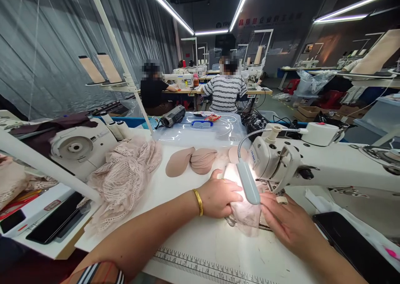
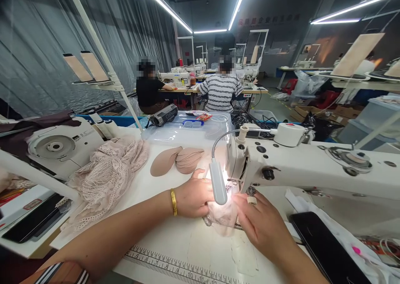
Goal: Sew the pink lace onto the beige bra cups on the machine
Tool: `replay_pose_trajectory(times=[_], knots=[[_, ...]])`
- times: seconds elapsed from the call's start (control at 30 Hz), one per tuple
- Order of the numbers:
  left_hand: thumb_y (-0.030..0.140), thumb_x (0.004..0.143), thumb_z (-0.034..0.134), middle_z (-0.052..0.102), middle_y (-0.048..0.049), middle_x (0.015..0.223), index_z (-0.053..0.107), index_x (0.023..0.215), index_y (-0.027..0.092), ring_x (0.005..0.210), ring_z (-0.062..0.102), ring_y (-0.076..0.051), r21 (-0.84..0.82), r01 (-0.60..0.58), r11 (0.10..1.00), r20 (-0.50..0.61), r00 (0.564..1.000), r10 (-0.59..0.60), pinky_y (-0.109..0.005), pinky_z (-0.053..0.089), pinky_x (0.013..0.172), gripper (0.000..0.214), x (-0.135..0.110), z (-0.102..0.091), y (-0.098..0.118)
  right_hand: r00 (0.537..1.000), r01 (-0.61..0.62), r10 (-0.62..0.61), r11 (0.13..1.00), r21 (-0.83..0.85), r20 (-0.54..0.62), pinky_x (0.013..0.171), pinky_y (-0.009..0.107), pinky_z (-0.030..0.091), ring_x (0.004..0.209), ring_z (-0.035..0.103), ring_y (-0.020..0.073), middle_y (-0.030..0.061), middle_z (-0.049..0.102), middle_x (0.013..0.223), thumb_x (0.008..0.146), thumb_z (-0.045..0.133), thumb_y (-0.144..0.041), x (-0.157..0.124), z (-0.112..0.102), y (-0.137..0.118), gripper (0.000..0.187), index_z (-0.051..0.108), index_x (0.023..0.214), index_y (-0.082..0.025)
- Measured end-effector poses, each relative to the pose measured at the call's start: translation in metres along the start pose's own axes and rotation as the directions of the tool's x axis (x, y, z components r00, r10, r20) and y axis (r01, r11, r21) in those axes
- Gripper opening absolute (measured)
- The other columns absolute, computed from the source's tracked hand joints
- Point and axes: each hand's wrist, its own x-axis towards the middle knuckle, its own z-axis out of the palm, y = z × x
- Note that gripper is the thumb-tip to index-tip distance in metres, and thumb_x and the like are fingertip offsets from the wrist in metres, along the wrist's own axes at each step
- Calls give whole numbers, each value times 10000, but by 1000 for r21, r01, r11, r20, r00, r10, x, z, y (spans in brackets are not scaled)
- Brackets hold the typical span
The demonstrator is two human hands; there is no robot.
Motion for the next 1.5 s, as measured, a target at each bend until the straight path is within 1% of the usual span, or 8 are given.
replay_pose_trajectory(times=[0.1, 0.2, 0.4, 0.63, 0.77, 0.97, 1.2, 1.5], knots=[[353, 871, 586, 675, -120, 1073, 668, 1044, 187, 943, 584, -301, 156, 137, 978, 30, 989, -143, -493, 317, 874, 253, 1, -3, 15, 990, 43, -50, 998, 53, 134, 925, 399, 498, 1140, 643, 259, 80, 714, 1211, 1033, 542, -354, 4, 3, -10, 279, 575, 1290, -250], [499, 914, 548, 651, -151, 1002, 667, 1025, 125, 893, 566, -296, 214, 205, 955, 107, 967, -232, -468, 346, 842, 408, 4, -6, 32, 983, -26, 25, 1000, 1, 182, 736, 327, 491, 966, 647, 235, 74, 710, 1060, 1043, 484, -298, 3, 12, -10, 197, 628, 1168, -249], [705, 777, 711, 628, -139, 1101, 638, 1137, 193, 957, 561, -308, 101, 145, 984, 205, 965, -163, -424, 351, 838, 629, -9, -22, 32, 980, -94, 114, 987, -128, 165, 764, 336, 484, 847, 612, 224, 51, 686, 936, 994, 344, -118, -4, 14, 8, 353, 670, 1011, -255], [502, 772, 792, 662, -80, 1141, 622, 1075, 194, 1043, 573, -300, -100, 47, 994, 319, 948, -12, -368, 299, 788, 464, -15, -36, 15, 944, -175, 170, 985, -7, 283, 785, 355, 564, 933, 657, 257, 60, 722, 941, 1026, 405, -258, 1, -22, 19, 353, 751, 988, -316], [299, 855, 690, 652, -64, 1246, 635, 1165, 258, 1090, 558, -298, -65, 15, 998, 215, 977, -1, -377, 246, 772, 318, -10, -24, 12, 905, -259, 201, 960, 111, 375, 750, 348, 578, 909, 671, 243, 36, 734, 959, 1031, 440, -358, -2, -36, 23, 332, 759, 938, -341], [56, 729, 629, 715, -13, 1097, 622, 889, 193, 1004, 593, -229, -107, -60, 992, 123, 990, 73, -408, 222, 827, 210, -2, -10, 6, 927, -309, 200, 887, 344, 318, 936, 368, 567, 1096, 680, 251, 26, 763, 1160, 1039, 494, -469, 3, -29, 15, 320, 787, 1045, -340], [23, 719, 583, 734, -11, 1090, 677, 928, 228, 982, 618, -241, -77, -72, 994, 82, 994, 79, -426, 244, 866, 308, 5, -11, -3, 931, -204, 193, 979, 1, 310, 1052, 548, 518, 1213, 664, 289, 14, 685, 1391, 1047, 448, -352, -3, 10, 15, 353, 686, 1307, -374], [59, 703, 618, 745, -8, 984, 665, 790, 197, 909, 616, -225, -50, -75, 996, 33, 996, 77, -456, 267, 904, 169, 10, -8, -11, 935, -217, 215, 976, -26, 283, 1017, 532, 549, 1251, 627, 300, 42, 664, 1414, 1053, 442, -365, -3, 10, 15, 373, 652, 1361, -345]])
